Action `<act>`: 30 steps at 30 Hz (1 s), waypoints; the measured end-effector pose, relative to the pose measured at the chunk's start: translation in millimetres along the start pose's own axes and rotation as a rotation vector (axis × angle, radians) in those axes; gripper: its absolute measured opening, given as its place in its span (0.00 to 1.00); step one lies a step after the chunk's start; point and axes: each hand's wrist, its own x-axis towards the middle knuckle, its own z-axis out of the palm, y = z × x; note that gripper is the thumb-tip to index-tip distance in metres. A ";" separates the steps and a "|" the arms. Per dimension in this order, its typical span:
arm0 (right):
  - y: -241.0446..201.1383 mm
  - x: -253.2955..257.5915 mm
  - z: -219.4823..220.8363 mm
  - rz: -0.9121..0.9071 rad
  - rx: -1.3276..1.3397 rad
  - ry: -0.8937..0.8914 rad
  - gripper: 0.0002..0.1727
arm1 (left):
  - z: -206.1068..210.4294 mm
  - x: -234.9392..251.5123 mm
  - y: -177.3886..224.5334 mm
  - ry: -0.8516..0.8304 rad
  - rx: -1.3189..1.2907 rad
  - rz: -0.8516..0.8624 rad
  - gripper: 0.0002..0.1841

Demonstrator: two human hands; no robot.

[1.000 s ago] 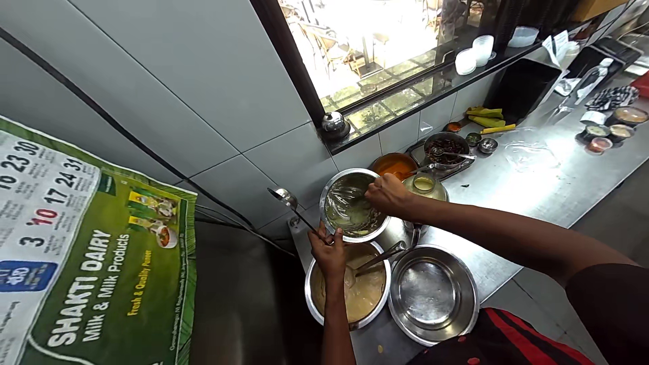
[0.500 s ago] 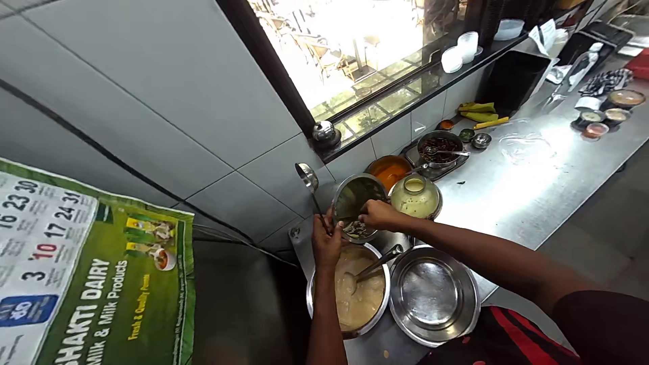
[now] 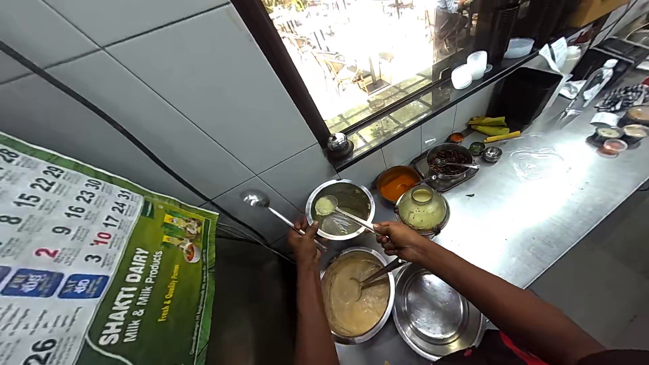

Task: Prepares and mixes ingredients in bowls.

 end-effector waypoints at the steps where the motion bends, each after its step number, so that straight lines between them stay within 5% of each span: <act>1: -1.8 -12.3 -0.7 -0.021 -0.023 -0.004 0.14 | -2.6 -3.2 -8.2 0.028 -0.031 -0.042 0.17; 9: -4.3 -167.0 -48.2 -0.250 -0.335 0.065 0.17 | 8.2 -22.3 -26.1 0.092 -0.075 -0.155 0.18; 15: 74.2 -285.1 -129.3 -0.485 -0.882 0.365 0.21 | 10.7 -23.0 -24.1 0.078 -0.006 -0.146 0.18; 20: 171.7 -291.4 -179.2 -0.624 -1.841 0.569 0.19 | 10.9 -23.6 -28.0 0.064 0.032 -0.121 0.15; 30: 197.8 -282.6 -191.1 -0.633 -1.843 0.623 0.20 | 7.0 -24.5 -10.6 -0.014 0.183 -0.175 0.18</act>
